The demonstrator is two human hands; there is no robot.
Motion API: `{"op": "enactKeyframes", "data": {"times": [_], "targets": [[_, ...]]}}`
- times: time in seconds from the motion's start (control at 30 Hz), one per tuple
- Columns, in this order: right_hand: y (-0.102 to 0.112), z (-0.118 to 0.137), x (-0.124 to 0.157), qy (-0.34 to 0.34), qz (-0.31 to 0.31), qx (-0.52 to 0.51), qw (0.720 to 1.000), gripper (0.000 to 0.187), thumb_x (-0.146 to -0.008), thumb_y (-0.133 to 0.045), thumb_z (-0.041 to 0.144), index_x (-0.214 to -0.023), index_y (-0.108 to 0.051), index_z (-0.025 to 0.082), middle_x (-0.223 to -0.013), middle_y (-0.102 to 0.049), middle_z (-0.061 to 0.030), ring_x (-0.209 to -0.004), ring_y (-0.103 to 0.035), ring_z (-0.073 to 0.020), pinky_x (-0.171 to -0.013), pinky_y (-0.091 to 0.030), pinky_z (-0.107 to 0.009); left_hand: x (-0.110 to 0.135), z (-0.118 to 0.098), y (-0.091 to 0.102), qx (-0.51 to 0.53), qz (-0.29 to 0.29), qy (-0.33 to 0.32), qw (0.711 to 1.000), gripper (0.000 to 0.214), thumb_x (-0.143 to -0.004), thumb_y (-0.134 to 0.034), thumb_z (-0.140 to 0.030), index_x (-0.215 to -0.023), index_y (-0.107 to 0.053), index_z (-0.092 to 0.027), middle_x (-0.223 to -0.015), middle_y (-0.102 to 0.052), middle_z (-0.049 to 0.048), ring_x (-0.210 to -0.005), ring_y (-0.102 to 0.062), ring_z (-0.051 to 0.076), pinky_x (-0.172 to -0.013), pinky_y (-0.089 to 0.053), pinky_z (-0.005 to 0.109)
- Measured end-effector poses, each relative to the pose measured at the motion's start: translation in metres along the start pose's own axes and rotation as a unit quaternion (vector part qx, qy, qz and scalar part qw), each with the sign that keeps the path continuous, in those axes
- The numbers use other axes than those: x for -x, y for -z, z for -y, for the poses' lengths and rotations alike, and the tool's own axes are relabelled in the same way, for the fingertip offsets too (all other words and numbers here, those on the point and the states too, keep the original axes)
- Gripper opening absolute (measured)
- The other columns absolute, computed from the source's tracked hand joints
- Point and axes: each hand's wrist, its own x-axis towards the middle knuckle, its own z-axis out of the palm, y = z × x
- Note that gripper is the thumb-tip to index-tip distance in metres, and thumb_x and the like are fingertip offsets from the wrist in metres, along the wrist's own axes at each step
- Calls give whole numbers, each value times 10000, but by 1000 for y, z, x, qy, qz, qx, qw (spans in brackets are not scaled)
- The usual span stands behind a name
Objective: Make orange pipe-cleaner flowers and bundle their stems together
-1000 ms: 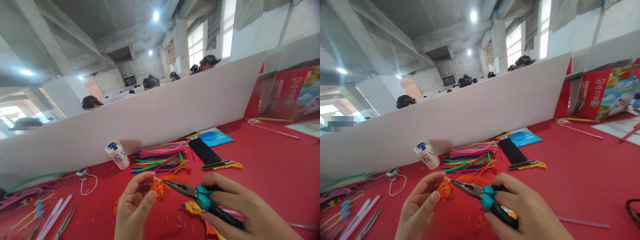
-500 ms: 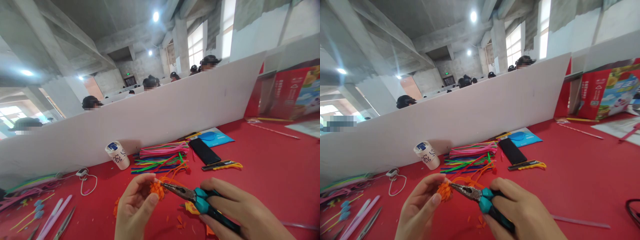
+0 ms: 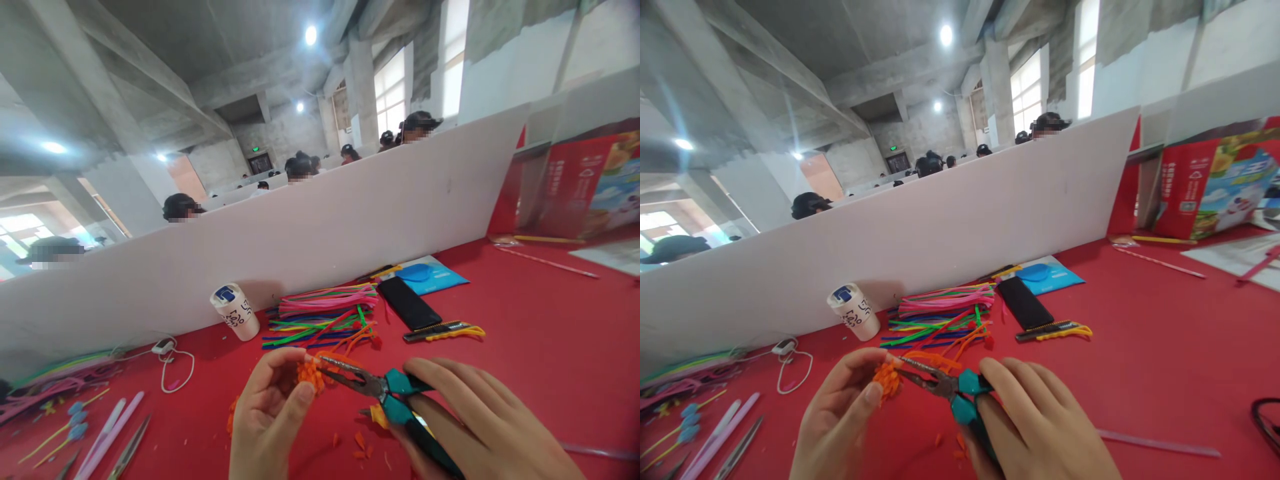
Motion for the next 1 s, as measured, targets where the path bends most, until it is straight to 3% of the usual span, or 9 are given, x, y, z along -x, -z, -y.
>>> {"op": "enactKeyframes", "data": {"times": [0.1, 0.2, 0.33, 0.5, 0.83, 1.0], "targets": [[2, -6, 1, -31, -5, -58, 998, 153, -813, -504, 218, -764, -649, 234, -905, -668, -54, -777, -633, -199, -696, -512, -319, -2, -2, 3, 12, -1, -11, 1000, 258, -606, -758, -281, -834, -682, -187, -828, -704, 51, -809, -635, 167, -715, -498, 209], [5, -10, 0, -48, 37, -118, 991, 100, -792, -534, 239, -768, -631, 233, -913, -657, -57, -813, -646, -194, -692, -530, -275, -3, -2, 6, 12, 21, -18, 1000, 288, -603, -767, -255, -871, -683, -194, -846, -711, 54, -829, -642, 171, -729, -501, 213], [7, -11, -5, -74, 100, -174, 977, 170, -819, -506, 229, -696, -624, 230, -814, -657, -46, -745, -658, -167, -615, -535, -217, 0, -1, 4, 34, 19, -5, 999, 336, -565, -792, -277, -879, -688, -215, -816, -728, 33, -831, -649, 158, -732, -497, 187], [4, -9, -2, -88, 125, -211, 965, 202, -828, -493, 223, -691, -641, 227, -759, -659, -48, -709, -656, -176, -562, -522, -225, 4, -2, -1, 43, -2, 13, 999, 342, -529, -812, -306, -835, -693, -209, -803, -732, 32, -819, -663, 167, -712, -506, 189], [4, -6, -5, -51, 92, -195, 975, 252, -870, -488, 298, -685, -642, 222, -686, -633, -37, -616, -626, -154, -521, -499, -219, 3, -1, -1, 36, 0, 13, 999, 341, -531, -805, -309, -834, -693, -200, -785, -721, 35, -808, -657, 161, -704, -502, 176], [-2, -3, 2, -14, 44, -99, 994, 280, -894, -424, 224, -746, -662, 222, -747, -672, -38, -626, -614, -159, -541, -499, -252, 2, 3, 0, 5, -12, 1, 1000, 324, -539, -799, -304, -827, -695, -198, -806, -703, 34, -818, -644, 151, -704, -498, 164]]}}
